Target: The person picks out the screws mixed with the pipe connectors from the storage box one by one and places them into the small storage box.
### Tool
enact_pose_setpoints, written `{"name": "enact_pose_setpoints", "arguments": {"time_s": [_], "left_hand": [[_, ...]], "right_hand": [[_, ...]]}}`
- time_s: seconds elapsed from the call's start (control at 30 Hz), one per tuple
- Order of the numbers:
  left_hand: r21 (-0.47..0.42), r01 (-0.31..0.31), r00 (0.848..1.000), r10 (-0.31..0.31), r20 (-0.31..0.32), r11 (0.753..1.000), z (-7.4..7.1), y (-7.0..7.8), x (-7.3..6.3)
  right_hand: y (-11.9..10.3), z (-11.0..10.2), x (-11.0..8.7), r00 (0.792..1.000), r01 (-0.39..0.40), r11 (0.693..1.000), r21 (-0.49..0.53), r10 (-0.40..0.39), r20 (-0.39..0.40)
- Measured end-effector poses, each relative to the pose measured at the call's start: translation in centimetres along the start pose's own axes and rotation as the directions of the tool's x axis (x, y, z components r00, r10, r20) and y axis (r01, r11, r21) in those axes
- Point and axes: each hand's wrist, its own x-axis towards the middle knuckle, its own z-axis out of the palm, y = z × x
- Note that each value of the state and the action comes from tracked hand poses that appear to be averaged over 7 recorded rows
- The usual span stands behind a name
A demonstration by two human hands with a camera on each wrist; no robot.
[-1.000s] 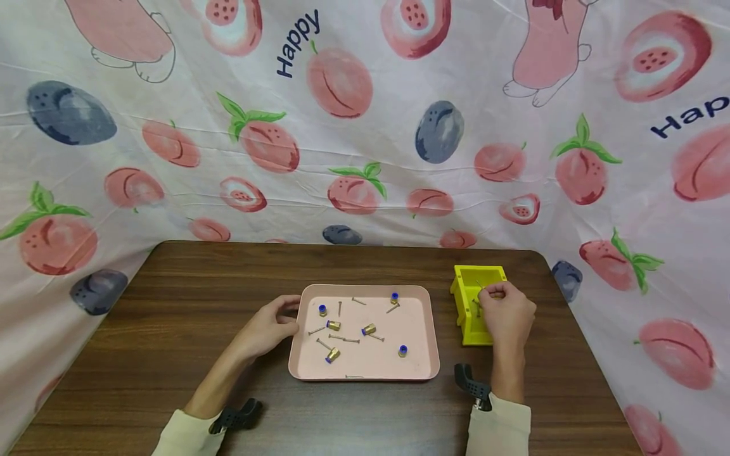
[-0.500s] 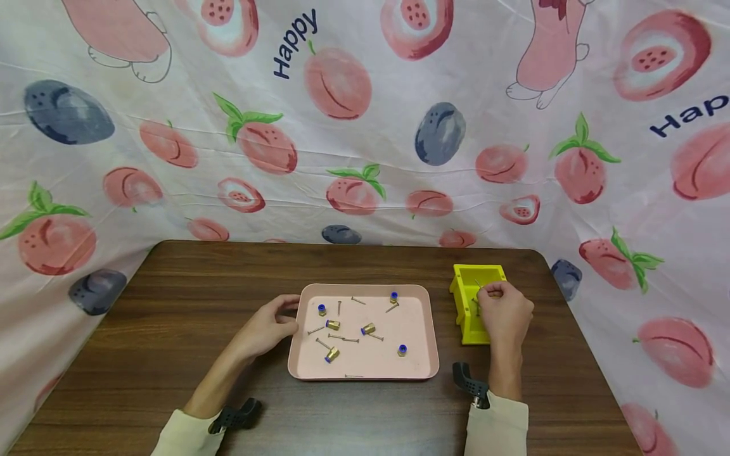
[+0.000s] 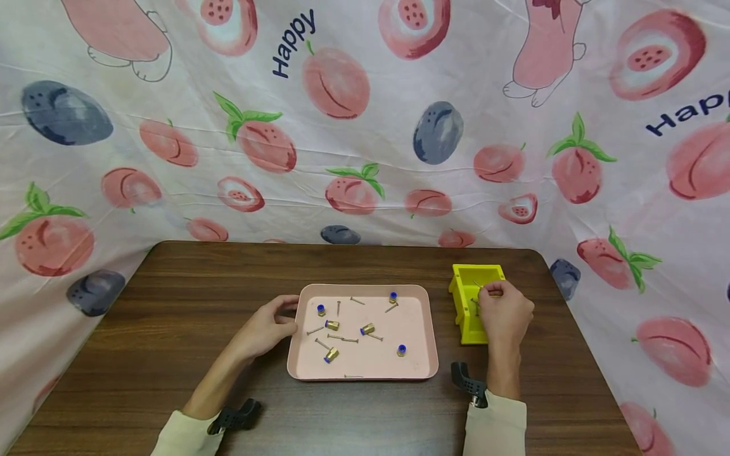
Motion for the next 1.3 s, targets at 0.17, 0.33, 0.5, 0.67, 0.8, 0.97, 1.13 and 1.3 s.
{"name": "enact_pose_setpoints", "arguments": {"time_s": [0.17, 0.33, 0.5, 0.67, 0.8, 0.97, 1.13, 1.3], "left_hand": [[0.0, 0.003, 1.0, -0.003, 0.0, 1.0, 0.0, 0.0, -0.1], [0.002, 0.005, 1.0, -0.005, -0.004, 1.0, 0.0, 0.0, -0.1], [0.003, -0.001, 1.0, 0.001, -0.004, 1.0, 0.0, -0.1, -0.1], [0.0, 0.003, 1.0, -0.003, -0.001, 1.0, 0.0, -0.1, -0.2], [-0.005, 0.002, 1.0, -0.002, -0.001, 1.0, -0.1, -0.1, -0.2], [-0.008, 0.0, 1.0, 0.0, -0.001, 1.0, -0.1, -0.1, -0.1], [-0.005, -0.004, 1.0, 0.004, -0.004, 1.0, 0.0, -0.1, 0.0], [-0.002, -0.006, 1.0, 0.006, -0.003, 1.0, 0.0, -0.1, 0.1]], "right_hand": [[-0.1, -0.1, 0.0, 0.998, -0.046, 0.999, 0.007, 0.046, 0.045], [-0.2, -0.2, 0.0, 0.997, -0.049, 0.999, 0.018, 0.048, 0.056], [-0.5, -0.3, -0.2, 0.999, -0.02, 0.999, 0.031, 0.019, 0.033], [-1.0, -0.5, -0.4, 1.0, 0.018, 0.998, 0.057, -0.019, 0.019], [-1.9, -0.7, -0.6, 0.997, 0.037, 0.993, 0.108, -0.044, 0.063], [-2.9, -0.6, -0.7, 0.982, 0.058, 0.975, 0.215, -0.095, 0.165], [-3.6, 0.3, -1.0, 0.957, 0.064, 0.935, 0.35, -0.157, 0.245], [-4.2, 1.1, -1.4, 0.929, 0.089, 0.913, 0.398, -0.22, 0.299]]}}
